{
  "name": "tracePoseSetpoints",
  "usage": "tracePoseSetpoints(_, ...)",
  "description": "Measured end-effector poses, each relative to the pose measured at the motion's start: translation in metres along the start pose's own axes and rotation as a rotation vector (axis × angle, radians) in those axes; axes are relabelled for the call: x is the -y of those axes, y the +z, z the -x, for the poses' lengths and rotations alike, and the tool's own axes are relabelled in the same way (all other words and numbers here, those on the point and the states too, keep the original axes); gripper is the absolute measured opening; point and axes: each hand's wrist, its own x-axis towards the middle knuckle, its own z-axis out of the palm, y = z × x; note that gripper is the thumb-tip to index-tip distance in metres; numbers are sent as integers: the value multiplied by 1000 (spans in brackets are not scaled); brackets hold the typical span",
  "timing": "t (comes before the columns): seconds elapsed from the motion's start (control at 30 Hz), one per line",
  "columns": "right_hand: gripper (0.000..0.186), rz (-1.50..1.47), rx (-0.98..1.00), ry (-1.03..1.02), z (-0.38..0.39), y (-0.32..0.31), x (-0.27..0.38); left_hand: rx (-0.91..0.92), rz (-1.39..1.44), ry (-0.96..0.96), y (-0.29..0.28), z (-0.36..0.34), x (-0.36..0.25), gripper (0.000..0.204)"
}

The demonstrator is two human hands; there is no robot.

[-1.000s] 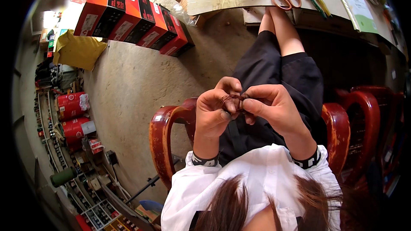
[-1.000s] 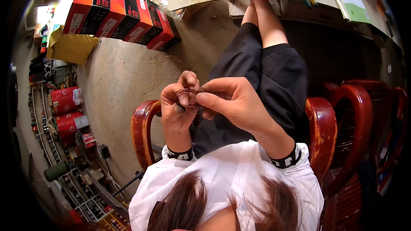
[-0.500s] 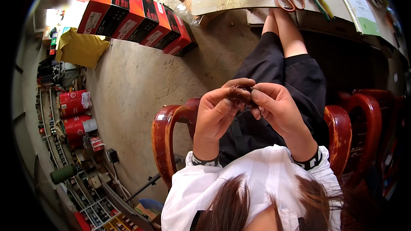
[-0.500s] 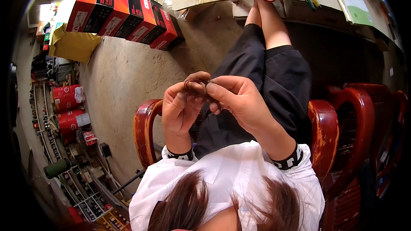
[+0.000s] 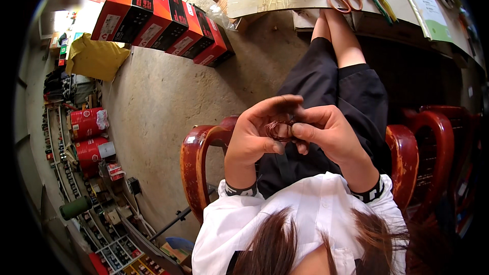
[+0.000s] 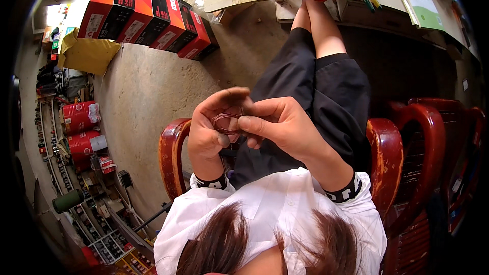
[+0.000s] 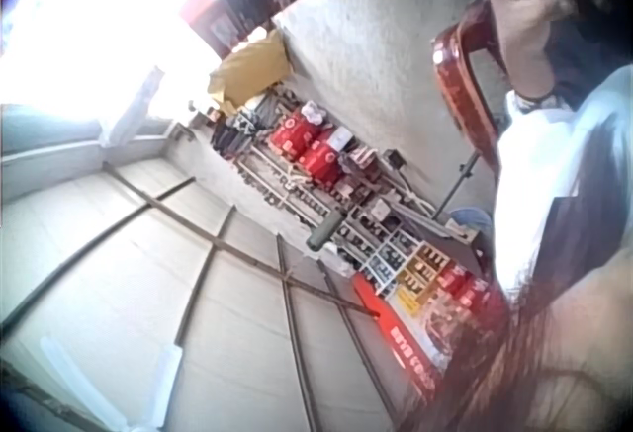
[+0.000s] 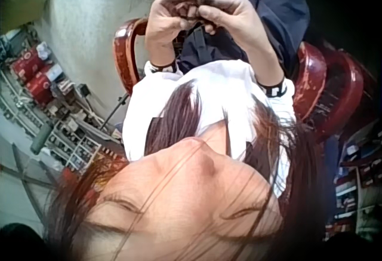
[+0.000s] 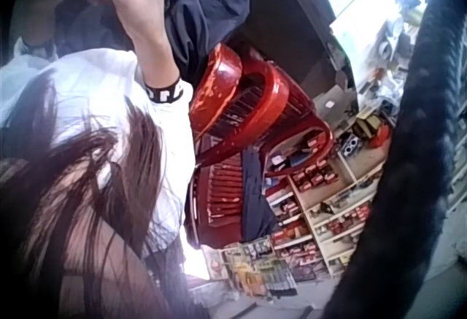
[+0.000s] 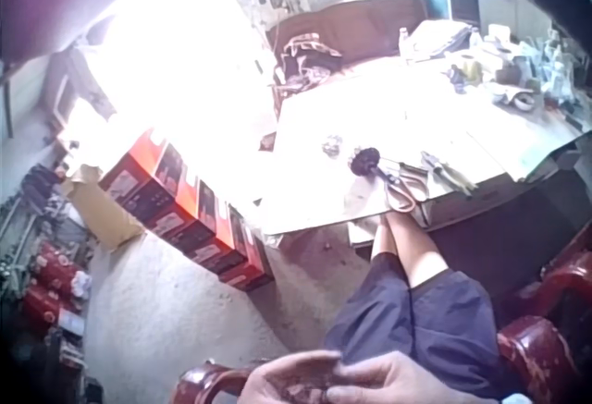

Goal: The person is repairing an electrical motor stator by hand-wrapping copper wire around its core. They use pliers to cut the wire and a screwdriver to adjust the windings, working on a cluttered workbench.

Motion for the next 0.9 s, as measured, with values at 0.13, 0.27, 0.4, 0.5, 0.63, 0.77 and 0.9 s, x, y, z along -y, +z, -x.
tracePoseSetpoints(0.13, 21, -14, -23, -8, -1, 1, -3, 55, -65, 126, -9, -3, 3, 52)
tracePoseSetpoints(0.27, 23, -43, -38, -49, -5, -2, -8, -14, -24, 145, -6, -3, 6, 40)
tracePoseSetpoints(0.4, 24, -42, -66, -65, -5, 2, -7, -192, -100, 163, 6, 0, 8, 39)
tracePoseSetpoints(0.5, 25, -32, -83, -85, -5, 1, -8, -229, -149, 213, 7, -1, 13, 38)
tracePoseSetpoints(0.63, 25, -16, -92, -119, -4, 2, -7, -197, -141, 311, 1, -3, 22, 33)
tracePoseSetpoints(0.77, 23, 58, -127, -162, -2, 5, -7, -208, -101, 340, 5, -4, 25, 29)
tracePoseSetpoints(0.9, 22, 54, -161, -204, 0, 10, -10, -187, -86, 341, 6, -5, 26, 25)
